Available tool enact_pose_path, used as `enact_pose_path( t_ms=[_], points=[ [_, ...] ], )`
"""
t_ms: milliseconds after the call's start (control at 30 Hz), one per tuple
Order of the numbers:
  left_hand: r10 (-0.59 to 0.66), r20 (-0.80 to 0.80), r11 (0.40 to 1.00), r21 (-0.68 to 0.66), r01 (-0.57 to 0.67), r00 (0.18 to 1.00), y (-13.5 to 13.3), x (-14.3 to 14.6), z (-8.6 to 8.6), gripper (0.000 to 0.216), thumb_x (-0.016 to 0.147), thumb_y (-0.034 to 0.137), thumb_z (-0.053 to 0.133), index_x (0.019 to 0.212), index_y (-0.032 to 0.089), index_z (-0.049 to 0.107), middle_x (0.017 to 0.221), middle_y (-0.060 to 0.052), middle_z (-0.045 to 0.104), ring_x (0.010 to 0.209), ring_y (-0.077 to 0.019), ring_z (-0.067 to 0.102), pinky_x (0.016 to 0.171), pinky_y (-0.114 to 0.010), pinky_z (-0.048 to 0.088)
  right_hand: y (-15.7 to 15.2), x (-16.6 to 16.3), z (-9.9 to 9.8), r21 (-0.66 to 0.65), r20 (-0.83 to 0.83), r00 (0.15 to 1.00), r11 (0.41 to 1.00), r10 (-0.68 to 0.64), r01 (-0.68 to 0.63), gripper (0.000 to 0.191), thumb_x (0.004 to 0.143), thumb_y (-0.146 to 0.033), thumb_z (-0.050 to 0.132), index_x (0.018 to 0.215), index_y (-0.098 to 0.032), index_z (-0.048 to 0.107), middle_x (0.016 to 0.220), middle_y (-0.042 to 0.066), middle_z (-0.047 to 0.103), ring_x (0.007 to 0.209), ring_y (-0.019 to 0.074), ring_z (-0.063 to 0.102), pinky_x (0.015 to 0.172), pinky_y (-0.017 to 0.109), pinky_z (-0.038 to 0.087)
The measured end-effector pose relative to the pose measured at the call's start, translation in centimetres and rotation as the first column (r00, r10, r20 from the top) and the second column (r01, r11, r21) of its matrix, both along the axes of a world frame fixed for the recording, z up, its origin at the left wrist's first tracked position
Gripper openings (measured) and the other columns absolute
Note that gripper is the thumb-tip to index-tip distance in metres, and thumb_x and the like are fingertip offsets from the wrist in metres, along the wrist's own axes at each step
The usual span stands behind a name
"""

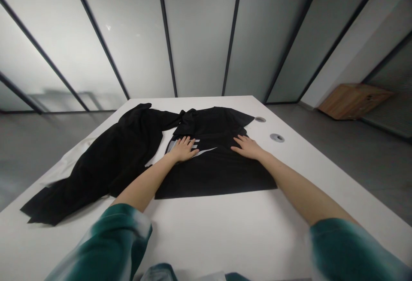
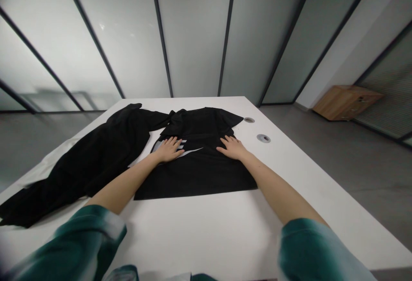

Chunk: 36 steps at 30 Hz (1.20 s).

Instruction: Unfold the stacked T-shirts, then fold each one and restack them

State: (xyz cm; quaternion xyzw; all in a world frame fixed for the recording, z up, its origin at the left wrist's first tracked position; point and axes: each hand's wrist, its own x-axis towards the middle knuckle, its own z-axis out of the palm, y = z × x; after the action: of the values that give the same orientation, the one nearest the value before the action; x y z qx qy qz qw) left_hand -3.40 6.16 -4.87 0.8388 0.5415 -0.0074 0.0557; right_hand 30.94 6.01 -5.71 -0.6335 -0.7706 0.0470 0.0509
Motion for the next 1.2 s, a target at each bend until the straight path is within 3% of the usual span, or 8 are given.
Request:
enact_pose_path(
  t_ms=[200, 300, 433, 600, 800, 933, 1067, 1200],
  points=[
    [-0.002, -0.050, 0.996, 0.085, 0.006, 0.999, -1.1, 0.0, 3.0, 0.063, 0.094, 0.060, 0.037, 0.127, 0.013, 0.062, 0.127, -0.021, 0.062, 0.118, -0.0356, 0.059, 0.097, -0.046, 0.045, 0.4, 2.4, 0.6, 0.156, -0.006, 0.997, 0.985, -0.076, 0.076, 0.051, 0.093, -0.042, 0.050, 0.134, -0.013, 0.059, 0.139, 0.020, 0.057, 0.128, 0.0362, 0.053, 0.106, 0.050, 0.042],
    [-0.114, -0.030, 0.973, 0.198, 0.117, 0.993, -0.9, 0.5, 2.0, 0.056, 0.098, 0.050, 0.037, 0.137, 0.014, 0.054, 0.145, -0.018, 0.051, 0.134, -0.0312, 0.047, 0.109, -0.042, 0.036, 0.5, 2.6, -0.7, 0.145, -0.036, 0.999, 0.989, 0.013, -0.008, 0.051, 0.094, -0.035, 0.047, 0.140, -0.016, 0.054, 0.153, 0.015, 0.043, 0.140, 0.0326, 0.041, 0.112, 0.048, 0.037],
    [-0.190, -0.016, 0.977, 0.099, 0.191, 0.982, -0.6, 0.4, 0.0, 0.059, 0.099, 0.051, 0.034, 0.149, 0.021, 0.041, 0.159, -0.013, 0.034, 0.144, -0.0283, 0.035, 0.117, -0.044, 0.022, 0.6, 2.7, -1.7, 0.093, -0.033, 0.996, 0.993, 0.082, -0.079, 0.048, 0.095, -0.027, 0.040, 0.140, -0.019, 0.056, 0.151, 0.009, 0.047, 0.142, 0.0264, 0.039, 0.115, 0.045, 0.034],
    [-0.145, 0.009, 0.986, 0.085, 0.144, 0.989, -0.8, 0.4, 0.8, 0.058, 0.096, 0.056, 0.039, 0.143, 0.021, 0.049, 0.148, -0.013, 0.049, 0.134, -0.0299, 0.045, 0.108, -0.042, 0.034, 0.7, 2.9, -0.9, 0.123, -0.021, 0.998, 0.991, 0.055, -0.052, 0.046, 0.092, -0.028, 0.044, 0.133, -0.018, 0.062, 0.143, 0.011, 0.056, 0.134, 0.0276, 0.049, 0.112, 0.045, 0.037],
    [-0.059, 0.005, 0.979, 0.196, 0.057, 0.998, -0.8, 0.9, 1.3, 0.051, 0.098, 0.053, 0.037, 0.123, 0.017, 0.061, 0.119, -0.014, 0.061, 0.111, -0.0298, 0.056, 0.092, -0.040, 0.045, 0.1, 3.1, 0.0, 0.222, -0.087, 0.964, 0.938, -0.252, 0.266, 0.035, 0.087, -0.028, 0.050, 0.111, -0.014, 0.071, 0.113, 0.020, 0.067, 0.108, 0.0343, 0.063, 0.094, 0.047, 0.047],
    [-0.038, 0.039, 0.965, 0.260, 0.027, 0.999, -0.5, 0.8, 0.1, 0.046, 0.096, 0.050, 0.042, 0.120, 0.017, 0.062, 0.119, -0.014, 0.058, 0.112, -0.0300, 0.053, 0.091, -0.040, 0.044, -0.6, 2.4, 0.6, 0.125, -0.080, 0.956, 0.949, -0.282, 0.291, 0.040, 0.087, -0.049, 0.053, 0.096, -0.015, 0.072, 0.107, 0.019, 0.067, 0.106, 0.0371, 0.061, 0.092, 0.050, 0.046],
    [-0.033, 0.072, 0.964, 0.264, 0.013, 0.997, -0.4, 0.8, -0.3, 0.044, 0.096, 0.049, 0.043, 0.121, 0.018, 0.062, 0.118, -0.013, 0.058, 0.112, -0.0299, 0.052, 0.091, -0.041, 0.044, -0.8, 0.9, 1.4, -0.058, -0.242, 0.953, 0.983, -0.181, 0.172, 0.023, 0.083, -0.038, 0.057, 0.084, -0.017, 0.068, 0.095, 0.013, 0.070, 0.096, 0.0308, 0.065, 0.086, 0.042, 0.049],
    [-0.026, 0.079, 0.969, 0.249, 0.006, 0.997, -0.2, 0.9, -0.3, 0.044, 0.096, 0.049, 0.042, 0.123, 0.018, 0.060, 0.121, -0.014, 0.057, 0.114, -0.0308, 0.050, 0.093, -0.043, 0.043, -0.7, 0.1, 2.3, -0.256, -0.660, 0.690, 0.953, -0.296, 0.164, 0.010, 0.082, -0.026, 0.054, 0.083, -0.020, 0.063, 0.084, 0.008, 0.072, 0.082, 0.0245, 0.068, 0.076, 0.035, 0.053]
  ],
)
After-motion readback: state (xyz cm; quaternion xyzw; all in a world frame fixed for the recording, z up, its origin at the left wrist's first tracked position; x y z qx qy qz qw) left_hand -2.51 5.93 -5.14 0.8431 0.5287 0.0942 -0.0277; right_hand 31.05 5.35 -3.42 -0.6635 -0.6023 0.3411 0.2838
